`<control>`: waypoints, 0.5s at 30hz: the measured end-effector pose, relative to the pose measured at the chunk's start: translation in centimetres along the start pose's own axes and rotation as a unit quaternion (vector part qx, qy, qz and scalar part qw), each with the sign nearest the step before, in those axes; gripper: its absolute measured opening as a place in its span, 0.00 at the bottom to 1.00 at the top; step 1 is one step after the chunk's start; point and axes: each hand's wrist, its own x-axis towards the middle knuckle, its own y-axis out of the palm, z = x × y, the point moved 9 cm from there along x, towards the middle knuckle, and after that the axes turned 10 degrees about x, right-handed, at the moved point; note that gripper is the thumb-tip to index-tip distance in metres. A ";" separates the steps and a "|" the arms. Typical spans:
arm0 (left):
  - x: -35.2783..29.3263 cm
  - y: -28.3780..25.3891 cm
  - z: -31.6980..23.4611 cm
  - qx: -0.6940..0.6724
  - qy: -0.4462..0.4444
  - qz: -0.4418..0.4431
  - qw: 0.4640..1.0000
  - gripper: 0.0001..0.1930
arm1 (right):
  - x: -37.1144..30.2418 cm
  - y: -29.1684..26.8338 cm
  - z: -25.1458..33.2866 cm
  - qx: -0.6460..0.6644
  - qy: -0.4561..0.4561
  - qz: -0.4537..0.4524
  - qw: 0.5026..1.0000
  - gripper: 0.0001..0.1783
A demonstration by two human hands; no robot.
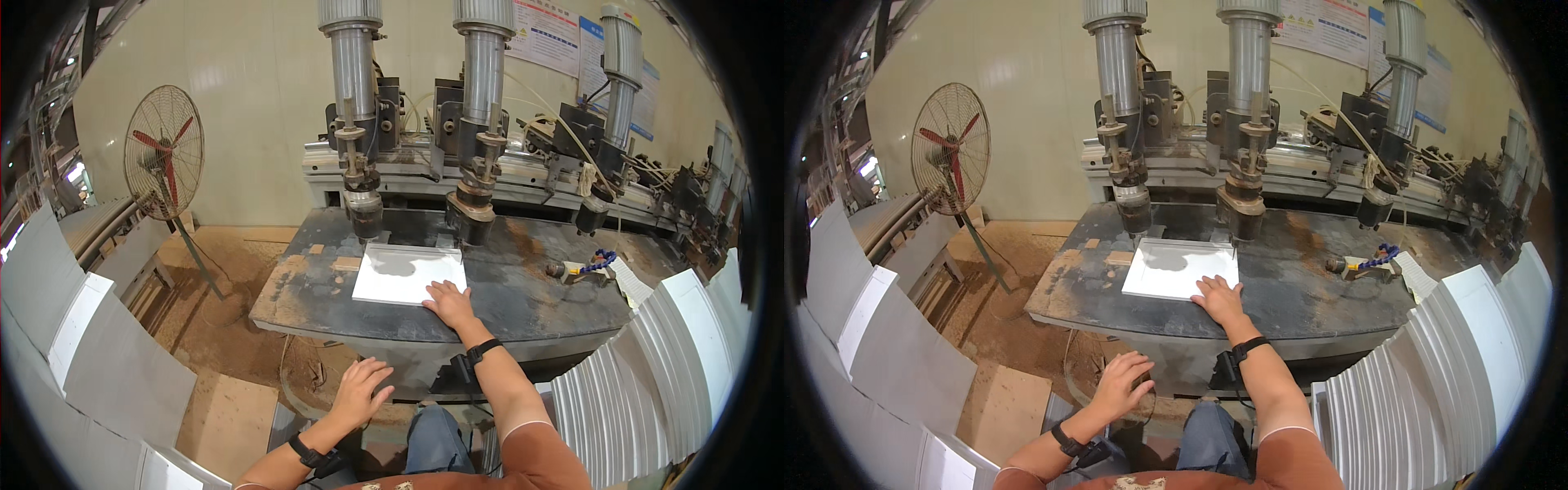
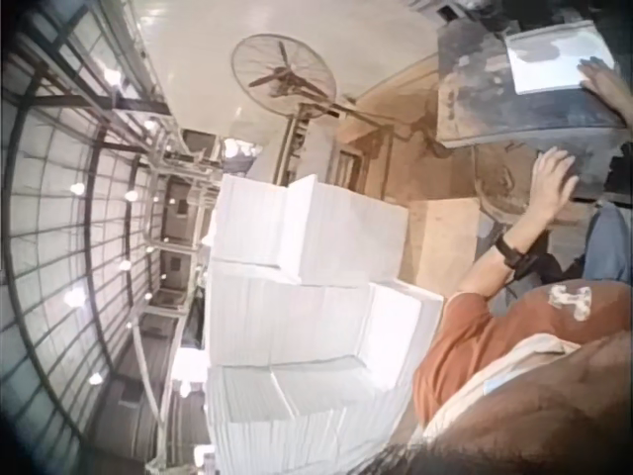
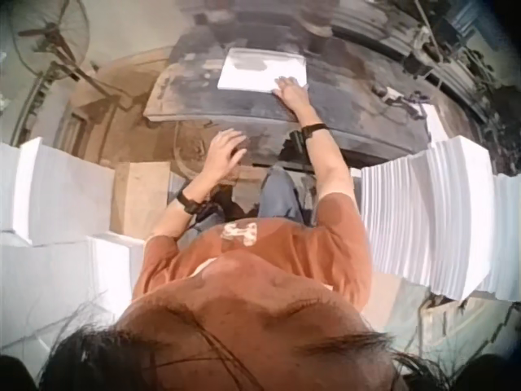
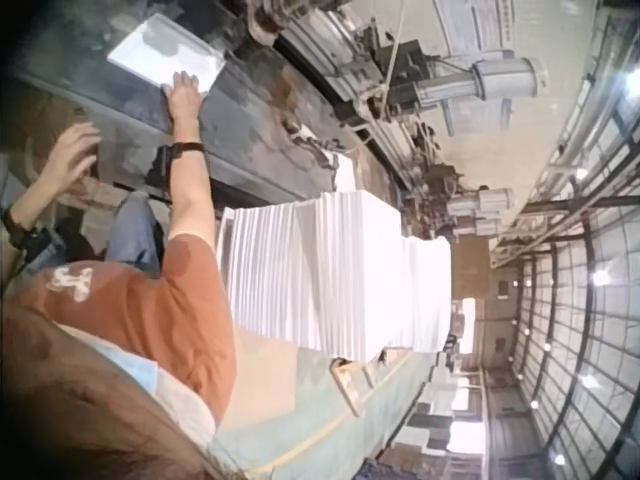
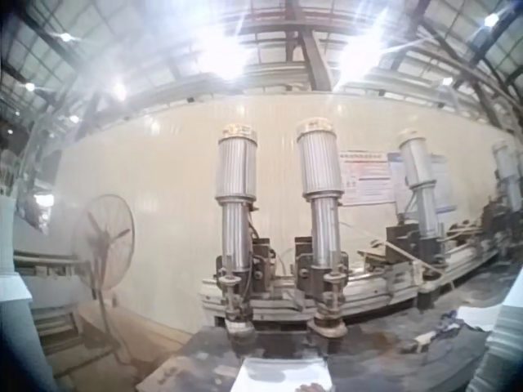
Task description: Picking up white wood panels from a stack and placing them into an industrial drilling machine for processing.
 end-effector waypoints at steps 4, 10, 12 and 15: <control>4.9 2.0 2.1 0.051 0.022 -0.014 0.998 0.17 | 1.2 0.8 0.7 0.001 0.047 0.045 0.998 0.28; 13.2 11.0 5.4 0.129 0.005 0.050 0.990 0.36 | -1.3 -7.0 6.3 0.008 -0.007 -0.017 1.000 0.29; 13.5 12.7 6.9 0.141 -0.025 0.100 0.985 0.39 | -4.4 -13.2 9.4 0.147 -0.101 -0.091 0.980 0.29; 13.1 12.8 7.4 0.100 -0.013 0.082 0.992 0.38 | -11.4 -22.6 13.0 0.098 -0.149 -0.138 0.974 0.29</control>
